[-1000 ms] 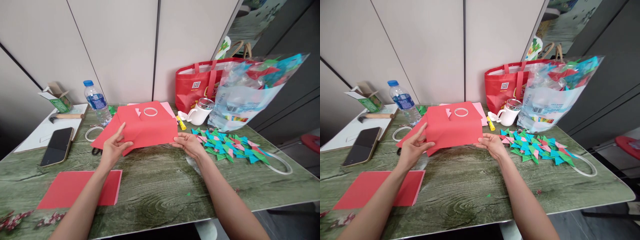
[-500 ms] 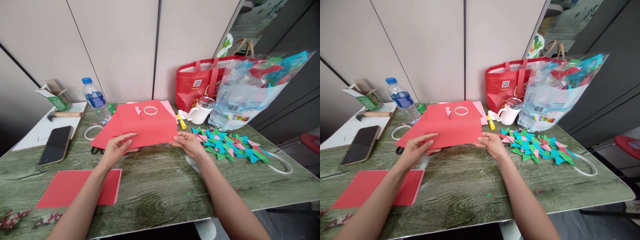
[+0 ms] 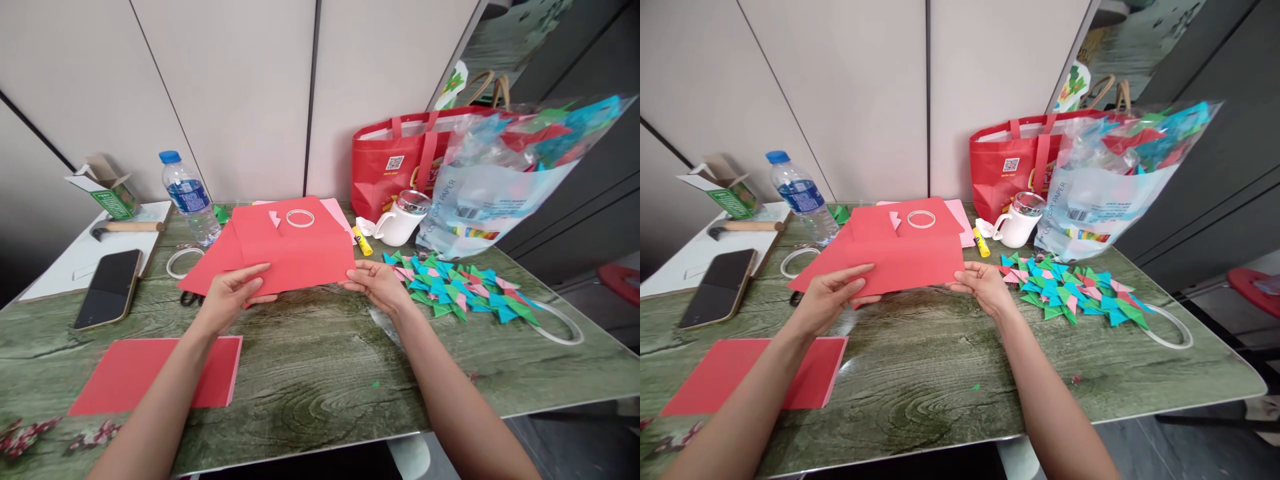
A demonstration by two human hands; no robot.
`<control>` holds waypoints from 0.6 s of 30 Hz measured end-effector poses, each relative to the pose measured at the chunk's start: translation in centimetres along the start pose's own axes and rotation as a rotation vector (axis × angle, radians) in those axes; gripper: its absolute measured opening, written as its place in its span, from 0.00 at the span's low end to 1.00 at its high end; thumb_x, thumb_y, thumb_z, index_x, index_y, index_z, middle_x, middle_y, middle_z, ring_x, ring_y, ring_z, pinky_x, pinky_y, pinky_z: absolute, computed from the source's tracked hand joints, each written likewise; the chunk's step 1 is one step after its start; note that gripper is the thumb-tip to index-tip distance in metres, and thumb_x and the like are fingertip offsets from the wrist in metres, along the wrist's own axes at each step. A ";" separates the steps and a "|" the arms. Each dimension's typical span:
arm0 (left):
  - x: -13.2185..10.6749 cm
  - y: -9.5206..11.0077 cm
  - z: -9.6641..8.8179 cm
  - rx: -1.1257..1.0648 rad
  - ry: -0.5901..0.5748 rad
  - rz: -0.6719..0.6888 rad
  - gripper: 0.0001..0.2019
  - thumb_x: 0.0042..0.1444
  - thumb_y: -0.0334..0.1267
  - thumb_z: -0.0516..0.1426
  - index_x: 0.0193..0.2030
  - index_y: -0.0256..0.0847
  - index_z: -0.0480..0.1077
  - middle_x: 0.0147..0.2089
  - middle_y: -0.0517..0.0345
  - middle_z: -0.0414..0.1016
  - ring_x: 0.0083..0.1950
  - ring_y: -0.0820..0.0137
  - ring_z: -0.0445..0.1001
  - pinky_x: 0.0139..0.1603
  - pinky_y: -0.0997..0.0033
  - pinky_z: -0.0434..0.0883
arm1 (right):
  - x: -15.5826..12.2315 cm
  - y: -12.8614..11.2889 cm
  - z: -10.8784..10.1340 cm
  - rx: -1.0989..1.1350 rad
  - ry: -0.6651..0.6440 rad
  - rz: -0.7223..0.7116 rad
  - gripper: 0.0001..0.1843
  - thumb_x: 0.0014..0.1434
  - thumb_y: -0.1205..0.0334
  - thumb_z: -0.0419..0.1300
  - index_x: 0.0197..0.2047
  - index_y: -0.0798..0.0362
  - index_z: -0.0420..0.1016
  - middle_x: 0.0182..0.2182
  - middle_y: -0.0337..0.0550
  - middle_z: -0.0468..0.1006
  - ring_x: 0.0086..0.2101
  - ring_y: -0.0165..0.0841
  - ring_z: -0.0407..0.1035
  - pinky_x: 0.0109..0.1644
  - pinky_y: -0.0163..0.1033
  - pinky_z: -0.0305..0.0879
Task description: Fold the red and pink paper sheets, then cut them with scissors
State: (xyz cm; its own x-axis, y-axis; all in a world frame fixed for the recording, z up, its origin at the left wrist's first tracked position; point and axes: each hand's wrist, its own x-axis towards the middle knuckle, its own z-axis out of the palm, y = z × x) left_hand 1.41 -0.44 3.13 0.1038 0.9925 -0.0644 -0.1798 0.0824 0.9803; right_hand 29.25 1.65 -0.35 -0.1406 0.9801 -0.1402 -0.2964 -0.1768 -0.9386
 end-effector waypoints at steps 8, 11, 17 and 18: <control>0.0 -0.1 -0.4 -0.010 -0.047 -0.017 0.18 0.42 0.38 0.64 0.43 0.40 0.75 0.49 0.53 0.75 0.44 0.60 0.75 0.44 0.54 0.76 | 0.0 0.0 0.0 0.006 -0.003 -0.004 0.15 0.41 0.65 0.69 0.35 0.57 0.76 0.29 0.43 0.81 0.28 0.31 0.76 0.32 0.28 0.74; 0.0 -0.1 -0.5 -0.012 -0.055 -0.022 0.18 0.43 0.38 0.64 0.44 0.40 0.74 0.51 0.53 0.73 0.45 0.60 0.75 0.44 0.54 0.76 | 0.0 0.1 0.0 0.004 -0.003 -0.006 0.15 0.41 0.65 0.69 0.35 0.57 0.75 0.29 0.44 0.81 0.28 0.31 0.77 0.32 0.28 0.74; 0.0 -0.1 -0.5 -0.004 -0.057 -0.052 0.19 0.43 0.38 0.64 0.45 0.40 0.74 0.49 0.54 0.75 0.45 0.60 0.75 0.46 0.54 0.76 | 0.0 0.1 -0.1 -0.008 -0.003 -0.003 0.16 0.40 0.64 0.70 0.35 0.57 0.75 0.27 0.43 0.81 0.28 0.32 0.77 0.32 0.29 0.74; 0.0 -0.1 -0.5 -0.001 -0.056 -0.050 0.19 0.43 0.38 0.64 0.45 0.40 0.74 0.48 0.54 0.75 0.44 0.60 0.75 0.46 0.54 0.75 | 0.0 0.0 -0.1 -0.012 -0.003 -0.003 0.16 0.40 0.64 0.70 0.35 0.57 0.75 0.27 0.43 0.81 0.27 0.32 0.77 0.31 0.29 0.74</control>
State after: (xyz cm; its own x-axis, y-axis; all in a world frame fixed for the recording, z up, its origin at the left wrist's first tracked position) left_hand 0.94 -0.39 2.94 0.1674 0.9805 -0.1031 -0.1740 0.1323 0.9758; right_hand 29.33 1.68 -0.42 -0.1420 0.9804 -0.1366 -0.2854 -0.1727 -0.9427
